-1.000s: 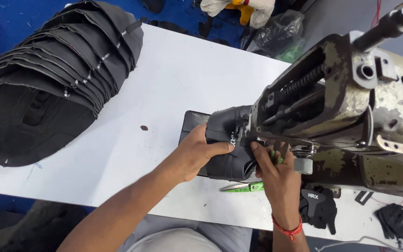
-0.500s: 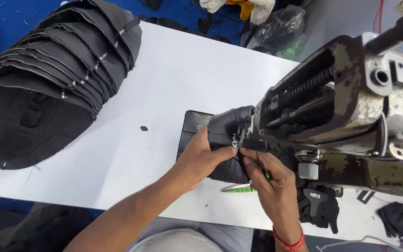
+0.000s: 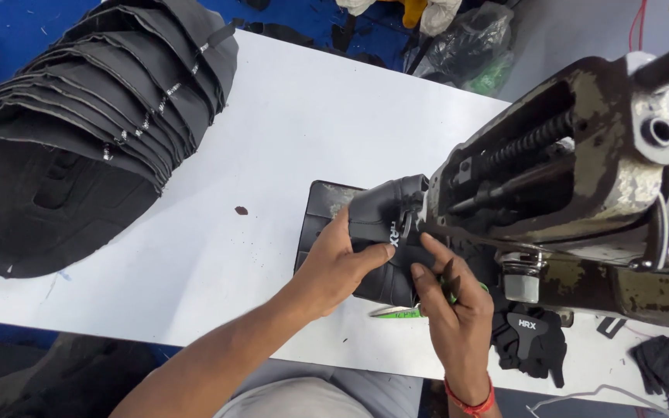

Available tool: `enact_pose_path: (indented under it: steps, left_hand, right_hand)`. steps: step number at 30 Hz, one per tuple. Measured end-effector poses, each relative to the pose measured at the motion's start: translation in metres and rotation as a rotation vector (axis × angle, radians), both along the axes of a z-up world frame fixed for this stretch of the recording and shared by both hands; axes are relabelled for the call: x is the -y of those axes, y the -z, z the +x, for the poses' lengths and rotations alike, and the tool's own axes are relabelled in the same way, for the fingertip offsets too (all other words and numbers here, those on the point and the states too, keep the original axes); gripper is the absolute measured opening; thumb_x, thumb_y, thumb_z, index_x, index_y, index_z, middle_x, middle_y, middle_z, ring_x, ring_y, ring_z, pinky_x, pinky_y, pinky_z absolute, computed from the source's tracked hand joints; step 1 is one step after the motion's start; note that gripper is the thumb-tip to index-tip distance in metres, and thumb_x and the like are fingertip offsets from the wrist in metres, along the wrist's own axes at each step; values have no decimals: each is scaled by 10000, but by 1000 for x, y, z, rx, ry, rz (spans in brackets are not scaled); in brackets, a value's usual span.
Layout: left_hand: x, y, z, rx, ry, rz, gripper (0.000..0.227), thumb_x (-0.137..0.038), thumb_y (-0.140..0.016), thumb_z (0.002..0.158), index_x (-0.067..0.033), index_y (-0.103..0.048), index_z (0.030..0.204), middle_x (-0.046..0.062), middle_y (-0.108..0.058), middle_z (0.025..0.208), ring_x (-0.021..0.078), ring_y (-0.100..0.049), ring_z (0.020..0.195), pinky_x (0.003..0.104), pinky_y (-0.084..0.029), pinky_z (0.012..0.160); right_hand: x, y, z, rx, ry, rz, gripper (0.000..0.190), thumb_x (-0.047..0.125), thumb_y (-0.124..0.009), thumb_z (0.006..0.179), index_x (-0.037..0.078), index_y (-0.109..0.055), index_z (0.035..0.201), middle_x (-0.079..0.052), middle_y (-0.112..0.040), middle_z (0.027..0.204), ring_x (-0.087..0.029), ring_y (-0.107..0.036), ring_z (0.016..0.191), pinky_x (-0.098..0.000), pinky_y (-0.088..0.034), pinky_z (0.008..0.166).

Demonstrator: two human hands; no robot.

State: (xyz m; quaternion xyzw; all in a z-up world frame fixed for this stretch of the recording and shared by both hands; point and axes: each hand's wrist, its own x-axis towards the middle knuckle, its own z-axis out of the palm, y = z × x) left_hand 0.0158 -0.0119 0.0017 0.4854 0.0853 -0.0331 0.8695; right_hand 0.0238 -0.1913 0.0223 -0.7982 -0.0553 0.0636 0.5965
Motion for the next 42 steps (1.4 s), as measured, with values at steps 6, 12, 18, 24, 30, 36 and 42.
enact_pose_path:
  steps: [6, 12, 18, 24, 30, 36, 42]
  left_hand:
    - [-1, -5, 2, -45, 0, 21, 543, 15, -651, 887, 1, -482, 1402, 95, -667, 1203, 135, -654, 1080, 317, -563, 938]
    - [-4, -4, 7, -69, 41, 26, 545, 40, -661, 865, 13, -499, 1384, 103, -677, 1193, 143, -663, 1064, 322, -568, 923]
    - [-6, 0, 13, -31, 49, -115, 559, 93, -645, 852, 12, -499, 1385, 107, -666, 1209, 153, -658, 1092, 326, -560, 935]
    - [-1, 7, 16, -8, 11, -196, 495, 101, -651, 872, 29, -506, 1340, 132, -667, 1193, 177, -666, 1087, 343, -568, 955]
    - [1, -5, 18, 5, -41, -159, 477, 81, -637, 879, 7, -503, 1330, 100, -658, 1193, 157, -663, 1082, 346, -580, 948]
    - [-3, -6, 23, -133, -12, -51, 490, 30, -673, 863, -1, -503, 1321, 124, -676, 1171, 171, -688, 1052, 344, -596, 926]
    - [-5, -7, 19, -80, -10, -88, 544, 19, -676, 859, -23, -471, 1361, 117, -657, 1213, 172, -664, 1116, 339, -572, 952]
  right_hand:
    - [-4, -1, -2, 63, 48, -143, 360, 73, -675, 957, 23, -712, 1311, 34, -547, 709, -12, -425, 587, -212, -325, 498]
    - [-10, -1, -5, 20, 93, -102, 367, 68, -663, 953, 26, -705, 1315, 38, -575, 743, -10, -408, 584, -215, -318, 490]
    - [-8, 1, -3, 12, 104, -111, 361, 85, -695, 951, 34, -730, 1307, 45, -525, 706, -12, -395, 586, -214, -301, 496]
    - [-8, -4, 7, -73, 131, -6, 372, 88, -687, 948, 51, -714, 1317, 84, -599, 734, 1, -413, 606, -209, -306, 493]
    - [-7, -20, 8, 8, 79, -153, 355, 77, -648, 995, 46, -715, 1342, 21, -500, 690, -34, -375, 590, -233, -292, 485]
    - [12, 5, 9, 251, -55, -263, 439, 63, -629, 973, 5, -594, 1407, -9, -640, 737, -37, -496, 607, -242, -407, 507]
    - [2, -7, -14, 348, -43, -318, 397, 110, -768, 901, -11, -667, 1265, -34, -702, 923, -66, -529, 656, -233, -443, 546]
